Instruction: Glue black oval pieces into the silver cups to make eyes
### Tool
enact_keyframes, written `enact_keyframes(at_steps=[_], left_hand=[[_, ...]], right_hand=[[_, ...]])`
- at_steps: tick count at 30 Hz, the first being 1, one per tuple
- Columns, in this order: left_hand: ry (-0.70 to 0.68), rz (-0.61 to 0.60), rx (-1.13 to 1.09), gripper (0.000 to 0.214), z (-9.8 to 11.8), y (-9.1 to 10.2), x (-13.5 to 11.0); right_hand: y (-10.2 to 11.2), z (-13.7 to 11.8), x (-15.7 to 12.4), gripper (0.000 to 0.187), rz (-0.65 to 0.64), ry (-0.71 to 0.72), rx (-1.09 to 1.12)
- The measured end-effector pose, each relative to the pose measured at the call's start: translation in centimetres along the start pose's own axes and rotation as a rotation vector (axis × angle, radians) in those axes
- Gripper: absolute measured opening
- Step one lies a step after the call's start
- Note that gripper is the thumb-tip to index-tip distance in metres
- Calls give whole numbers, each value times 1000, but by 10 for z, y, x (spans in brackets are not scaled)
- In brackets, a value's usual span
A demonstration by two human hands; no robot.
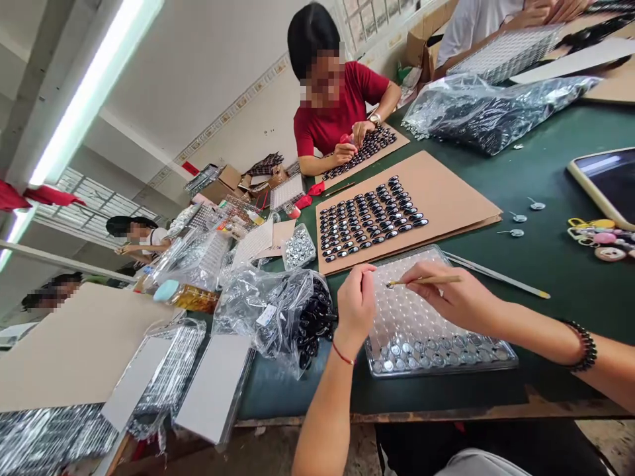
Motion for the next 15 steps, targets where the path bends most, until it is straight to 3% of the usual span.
enact_keyframes(at_steps=[3, 8, 11, 15], left_hand=[[-99, -65, 165, 27, 5, -13, -7], [-64, -154, 312, 28, -5, -22, -15], [-21, -155, 180, 27, -10, -21, -15], [125, -23, -165, 29, -18, -13, -13]], right_hand=[[-6, -1, -2, 19, -55, 41, -83], [-11, -1, -4, 21, -40, 25, -140], [-11, -1, -5, 18, -16, -5, -104], [-5, -1, -5, 19, 87, -55, -31]])
Point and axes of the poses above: each hand's wrist, its own x-axis towards the middle knuckle, its own y-axis out of the back of the hand, z = x × y, the point moved 3 cm from there along x, towards the middle knuckle, and after that the axes turned 4 degrees about -z, right-handed, at the moved point
